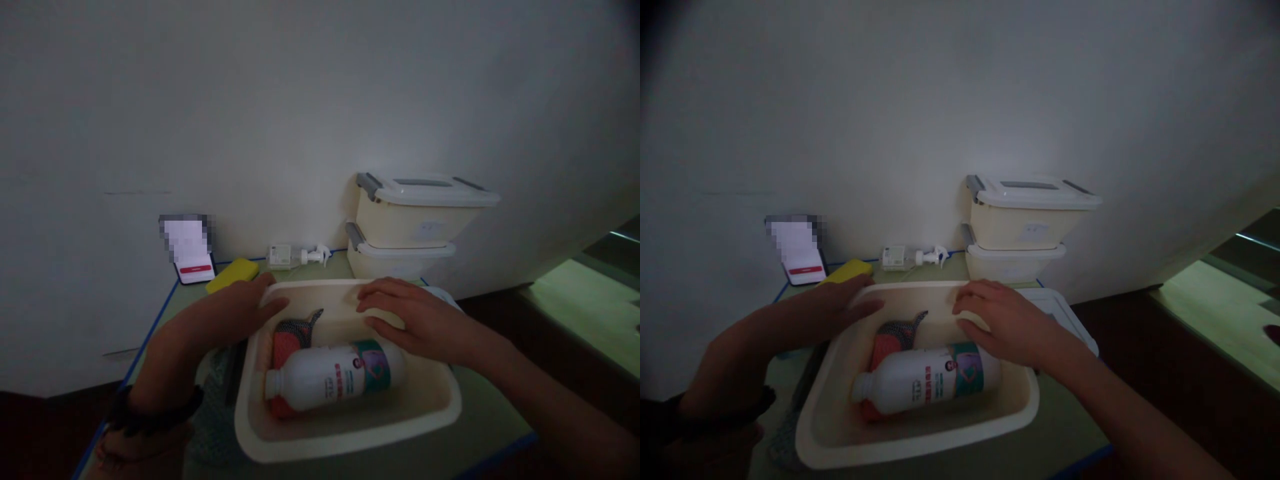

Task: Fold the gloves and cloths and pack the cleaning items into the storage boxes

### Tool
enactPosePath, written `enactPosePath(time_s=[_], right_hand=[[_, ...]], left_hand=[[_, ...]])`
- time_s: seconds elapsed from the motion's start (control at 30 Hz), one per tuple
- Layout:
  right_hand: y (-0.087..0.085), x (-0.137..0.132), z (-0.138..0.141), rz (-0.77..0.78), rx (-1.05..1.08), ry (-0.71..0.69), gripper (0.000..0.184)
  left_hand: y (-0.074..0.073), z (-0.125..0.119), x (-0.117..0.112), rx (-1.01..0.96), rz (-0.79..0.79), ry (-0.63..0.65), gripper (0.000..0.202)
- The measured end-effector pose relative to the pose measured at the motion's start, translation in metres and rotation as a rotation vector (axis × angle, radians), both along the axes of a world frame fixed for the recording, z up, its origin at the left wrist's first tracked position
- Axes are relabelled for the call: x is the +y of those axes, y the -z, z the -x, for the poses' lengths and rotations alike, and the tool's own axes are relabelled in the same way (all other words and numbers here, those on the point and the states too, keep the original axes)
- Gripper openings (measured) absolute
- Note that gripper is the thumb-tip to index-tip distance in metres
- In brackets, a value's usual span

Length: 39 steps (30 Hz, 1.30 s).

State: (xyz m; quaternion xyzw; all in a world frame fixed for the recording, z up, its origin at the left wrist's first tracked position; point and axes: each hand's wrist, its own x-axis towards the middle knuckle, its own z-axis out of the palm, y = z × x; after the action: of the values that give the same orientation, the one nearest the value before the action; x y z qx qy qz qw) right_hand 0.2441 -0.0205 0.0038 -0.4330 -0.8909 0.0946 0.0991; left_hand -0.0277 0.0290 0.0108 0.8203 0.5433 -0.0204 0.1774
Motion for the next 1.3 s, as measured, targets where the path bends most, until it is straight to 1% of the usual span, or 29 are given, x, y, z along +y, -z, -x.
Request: enactPosePath(time_s=[0.03, 0.1, 0.17, 0.23, 0.3, 0.37, 0.43, 0.5, 0.6, 0.67, 0.7, 0.77, 0.83, 0.87, 0.93, 1.0, 1.03, 1.1, 1.2, 1.3], right_hand=[[0.002, -0.001, -0.005, -0.046, 0.033, 0.03, 0.022], [0.009, -0.004, -0.014, -0.122, 0.108, 0.11, 0.019], [0.018, -0.007, -0.023, -0.137, 0.196, 0.217, 0.016], [0.026, -0.01, -0.03, -0.084, 0.292, 0.295, 0.014], [0.031, -0.012, -0.033, 0.011, 0.388, 0.347, 0.017], [0.034, -0.014, -0.033, 0.156, 0.491, 0.423, 0.029], [0.034, -0.015, -0.03, 0.305, 0.575, 0.546, 0.046], [0.035, -0.016, -0.027, 0.392, 0.605, 0.639, 0.053], [0.04, -0.017, -0.024, 0.43, 0.618, 0.681, 0.056], [0.043, -0.017, -0.024, 0.425, 0.64, 0.692, 0.061], [0.044, -0.017, -0.025, 0.411, 0.646, 0.702, 0.062], [0.042, -0.016, -0.03, 0.373, 0.655, 0.715, 0.062], [0.035, -0.015, -0.039, 0.347, 0.674, 0.713, 0.058], [0.031, -0.014, -0.046, 0.344, 0.7, 0.697, 0.055], [0.02, -0.012, -0.063, 0.345, 0.781, 0.627, 0.045], [0.012, -0.01, -0.082, 0.42, 0.881, 0.573, 0.038], [0.009, -0.009, -0.092, 0.45, 0.926, 0.573, 0.036], [0.008, -0.006, -0.112, 0.49, 0.986, 0.598, 0.036], [0.014, 0.001, -0.138, 0.468, 0.998, 0.64, 0.037], [0.021, 0.009, -0.155, 0.425, 0.967, 0.667, 0.036]], left_hand=[[0.0, 0.002, 0.002, -0.019, 0.019, -0.003, 0.054], [0.001, 0.005, 0.004, -0.068, 0.049, 0.03, 0.054], [0.001, 0.006, 0.006, -0.115, 0.07, 0.078, 0.049], [0.0, 0.006, 0.006, -0.127, 0.077, 0.096, 0.047], [-0.001, 0.005, 0.006, -0.103, 0.076, 0.089, 0.046], [-0.001, 0.004, 0.005, -0.058, 0.064, 0.069, 0.048], [-0.001, 0.003, 0.004, -0.02, 0.047, 0.051, 0.051], [0.0, 0.004, 0.004, -0.018, 0.013, 0.05, 0.053], [0.001, 0.008, 0.006, -0.081, -0.019, 0.094, 0.051], [0.0, 0.009, 0.005, -0.143, -0.033, 0.122, 0.049], [-0.002, 0.008, 0.004, -0.171, -0.048, 0.116, 0.048], [-0.004, 0.005, 0.001, -0.226, -0.093, 0.053, 0.049], [-0.006, -0.004, -0.003, -0.298, -0.128, -0.034, 0.049], [-0.006, -0.01, -0.005, -0.352, -0.118, -0.05, 0.048], [-0.007, -0.026, -0.005, -0.476, -0.057, -0.027, 0.046], [-0.005, -0.046, 0.0, -0.576, 0.011, 0.014, 0.043], [-0.004, -0.057, 0.005, -0.607, 0.025, 0.021, 0.042], [0.0, -0.081, 0.015, -0.647, 0.057, 0.06, 0.041], [0.01, -0.111, 0.03, -0.658, 0.054, 0.079, 0.043], [0.02, -0.13, 0.037, -0.622, 0.013, 0.072, 0.045]])
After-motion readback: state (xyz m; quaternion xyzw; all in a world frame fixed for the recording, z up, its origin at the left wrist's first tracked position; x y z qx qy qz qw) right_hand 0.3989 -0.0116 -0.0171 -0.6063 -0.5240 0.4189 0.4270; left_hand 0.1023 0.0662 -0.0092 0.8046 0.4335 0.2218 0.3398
